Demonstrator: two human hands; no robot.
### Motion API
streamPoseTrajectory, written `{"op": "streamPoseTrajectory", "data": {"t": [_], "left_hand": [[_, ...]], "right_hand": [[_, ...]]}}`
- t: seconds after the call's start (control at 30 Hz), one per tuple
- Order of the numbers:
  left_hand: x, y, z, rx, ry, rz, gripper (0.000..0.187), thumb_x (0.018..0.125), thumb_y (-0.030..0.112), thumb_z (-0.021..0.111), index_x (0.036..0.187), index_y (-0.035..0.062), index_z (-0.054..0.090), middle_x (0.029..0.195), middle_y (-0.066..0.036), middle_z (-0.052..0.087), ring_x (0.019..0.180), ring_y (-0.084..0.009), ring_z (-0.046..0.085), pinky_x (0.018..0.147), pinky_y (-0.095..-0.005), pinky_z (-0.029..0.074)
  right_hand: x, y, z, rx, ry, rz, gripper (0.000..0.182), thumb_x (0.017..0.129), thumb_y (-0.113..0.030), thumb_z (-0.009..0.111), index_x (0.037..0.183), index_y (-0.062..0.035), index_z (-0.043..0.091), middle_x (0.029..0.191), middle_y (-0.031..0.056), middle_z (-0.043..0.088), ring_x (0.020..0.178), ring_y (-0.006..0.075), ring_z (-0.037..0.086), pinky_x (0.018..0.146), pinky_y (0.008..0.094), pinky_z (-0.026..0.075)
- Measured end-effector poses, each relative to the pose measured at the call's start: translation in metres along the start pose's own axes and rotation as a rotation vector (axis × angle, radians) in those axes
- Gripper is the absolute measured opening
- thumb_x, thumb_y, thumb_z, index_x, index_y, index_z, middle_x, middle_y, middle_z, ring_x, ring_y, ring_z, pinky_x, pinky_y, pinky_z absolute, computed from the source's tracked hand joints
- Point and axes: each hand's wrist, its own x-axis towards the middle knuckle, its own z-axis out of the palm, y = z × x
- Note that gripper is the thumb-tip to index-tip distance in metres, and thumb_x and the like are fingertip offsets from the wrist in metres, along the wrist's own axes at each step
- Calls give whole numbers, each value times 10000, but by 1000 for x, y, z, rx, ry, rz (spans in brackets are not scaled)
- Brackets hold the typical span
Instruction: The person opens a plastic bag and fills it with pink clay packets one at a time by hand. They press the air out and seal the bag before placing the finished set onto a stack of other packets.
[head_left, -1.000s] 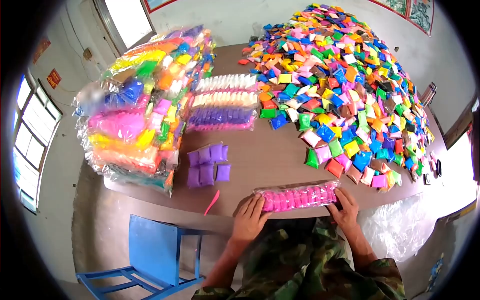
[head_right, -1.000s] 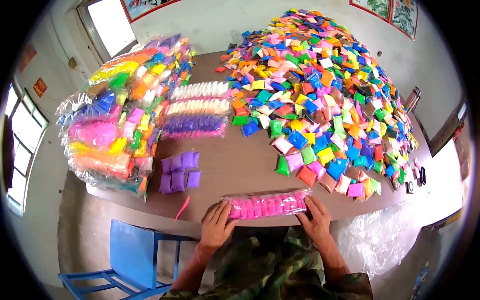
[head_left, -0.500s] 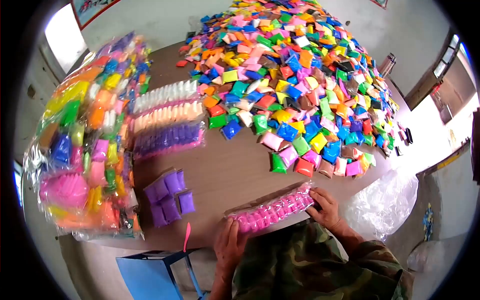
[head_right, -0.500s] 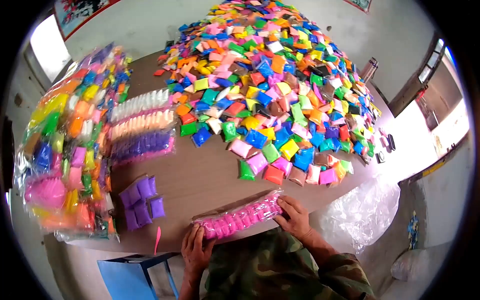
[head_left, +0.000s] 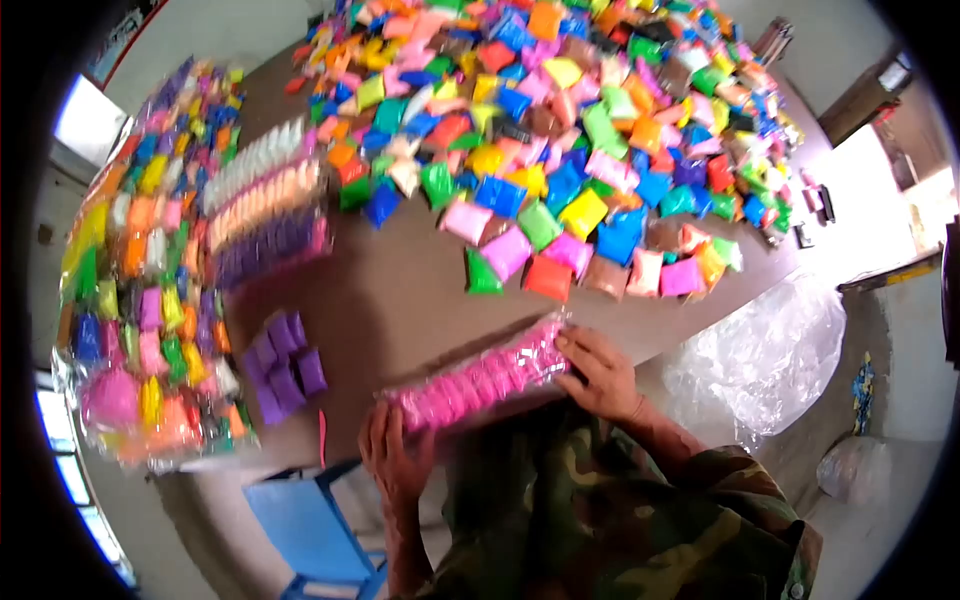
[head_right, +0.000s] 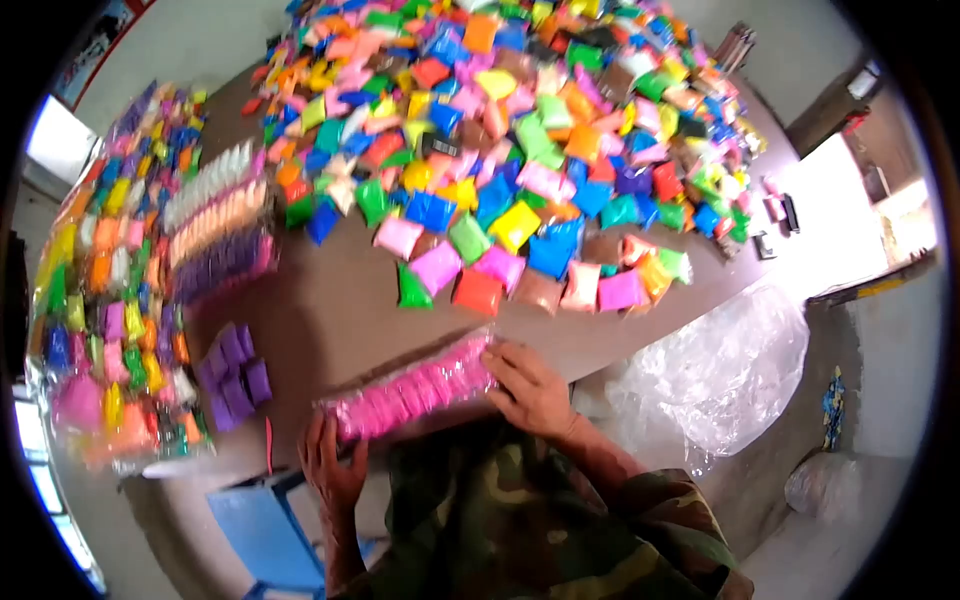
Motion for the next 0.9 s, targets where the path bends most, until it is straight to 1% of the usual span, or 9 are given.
{"op": "streamPoseTrajectory", "data": {"t": [0.07,0.13,0.2,0.23,0.37,0.43,0.6,0.67,0.9], "left_hand": [[8,17,-21,56,-67,-22,600,894,316,895,1356,-3,686,1508,-219,629,1357,-463,607,1150,-603,484],[32,32,-29,100,-85,-14,612,886,343,901,1347,-3,693,1511,-210,629,1363,-458,603,1161,-609,468],[53,52,-35,83,-52,81,718,842,328,931,1419,-2,659,1524,-218,631,1410,-453,586,1222,-605,415],[65,64,-34,99,-67,76,718,842,328,931,1419,-2,659,1524,-218,631,1410,-453,586,1222,-605,415],[109,126,-10,-54,-221,299,748,875,451,898,1433,13,661,1537,-187,635,1453,-409,562,1240,-601,388],[115,147,11,-58,-250,308,735,892,447,885,1441,13,661,1550,-173,629,1458,-402,559,1240,-599,382],[97,141,24,-33,-281,297,684,924,399,860,1465,27,669,1584,-140,609,1473,-387,550,1226,-592,396],[83,136,20,-8,-253,228,645,931,352,852,1471,48,675,1597,-129,600,1482,-390,543,1221,-587,412],[59,120,14,32,-233,163,622,899,242,877,1462,54,691,1594,-133,604,1490,-382,545,1225,-558,431]], "right_hand": [[-9,-3,5,11,-20,2,584,794,-125,906,1348,-38,745,1343,158,713,1195,365,719,1005,446,604],[0,1,4,-10,45,-48,571,756,-96,900,1305,-23,765,1311,162,718,1170,367,724,992,454,607],[1,1,5,18,54,-48,550,750,-88,898,1281,-16,774,1295,165,722,1161,368,727,989,459,608],[2,1,5,12,72,-56,530,745,-80,896,1257,-10,783,1279,167,725,1151,369,730,985,464,609],[6,0,2,45,67,-44,497,758,-77,897,1239,-13,791,1270,175,732,1131,371,742,987,469,610],[6,1,3,58,63,-41,487,761,-77,898,1233,-15,794,1259,178,735,1123,372,746,989,470,611],[8,2,6,97,86,-28,446,764,-78,904,1196,-19,809,1238,163,748,1092,363,758,991,469,613],[8,3,7,80,103,-78,406,765,-77,908,1157,-18,819,1215,143,762,1064,347,764,988,468,613],[10,0,8,77,98,-57,372,756,-72,908,1118,-32,830,1165,126,778,1047,331,760,988,470,608]]}}
